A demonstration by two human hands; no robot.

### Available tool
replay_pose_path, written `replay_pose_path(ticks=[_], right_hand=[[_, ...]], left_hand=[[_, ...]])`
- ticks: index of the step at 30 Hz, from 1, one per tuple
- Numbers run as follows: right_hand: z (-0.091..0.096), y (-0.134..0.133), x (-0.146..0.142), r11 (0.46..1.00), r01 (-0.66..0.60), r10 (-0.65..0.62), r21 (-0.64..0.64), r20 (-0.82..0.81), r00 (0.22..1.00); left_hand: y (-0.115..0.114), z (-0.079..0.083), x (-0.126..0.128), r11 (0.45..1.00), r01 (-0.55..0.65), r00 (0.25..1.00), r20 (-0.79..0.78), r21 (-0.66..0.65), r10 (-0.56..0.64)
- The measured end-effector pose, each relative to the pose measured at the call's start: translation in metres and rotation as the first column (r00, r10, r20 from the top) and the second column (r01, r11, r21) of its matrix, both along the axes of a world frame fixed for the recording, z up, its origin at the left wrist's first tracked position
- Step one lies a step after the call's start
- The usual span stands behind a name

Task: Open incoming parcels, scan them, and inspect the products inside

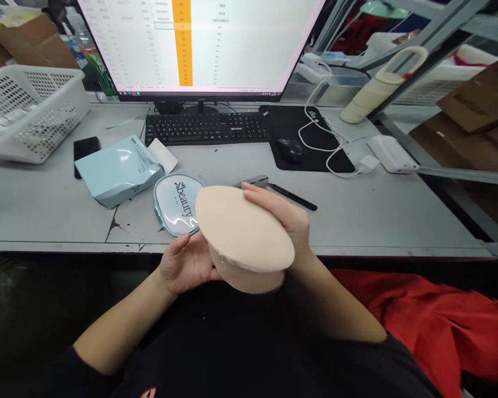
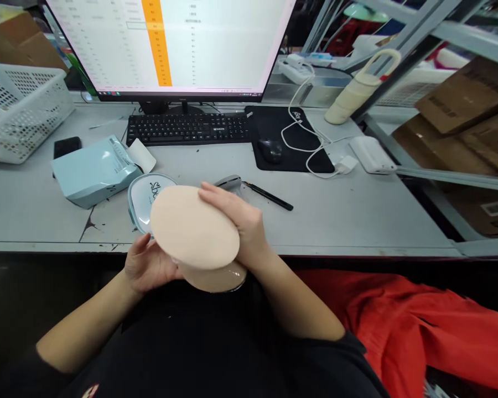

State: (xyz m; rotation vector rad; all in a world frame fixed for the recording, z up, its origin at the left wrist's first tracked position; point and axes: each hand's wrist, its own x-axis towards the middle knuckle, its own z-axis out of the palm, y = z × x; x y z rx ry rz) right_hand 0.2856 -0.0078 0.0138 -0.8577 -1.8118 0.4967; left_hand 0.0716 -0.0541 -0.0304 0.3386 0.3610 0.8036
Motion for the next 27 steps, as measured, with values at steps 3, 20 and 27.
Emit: replay_pose_path(ticks=[3,20,27], right_hand=[[-0.001,-0.008,0.001,0.999,-0.052,0.052,-0.016,0.037,0.998],[-0.002,-0.001,0.011,0.961,-0.204,0.16,-0.185,-0.229,0.96],[-0.001,-0.014,0.027,0.939,-0.34,0.328,-0.052,0.435,0.839]], left_hand=[[-0.001,0.004,0.009,0.989,-0.143,0.986,-0.08,0.019,0.145],[-0.004,0.0,0.03,0.943,-0.319,0.858,-0.392,0.099,0.331],[0.0,0.021,0.017,0.963,-0.257,0.957,-0.16,-0.083,0.242]])
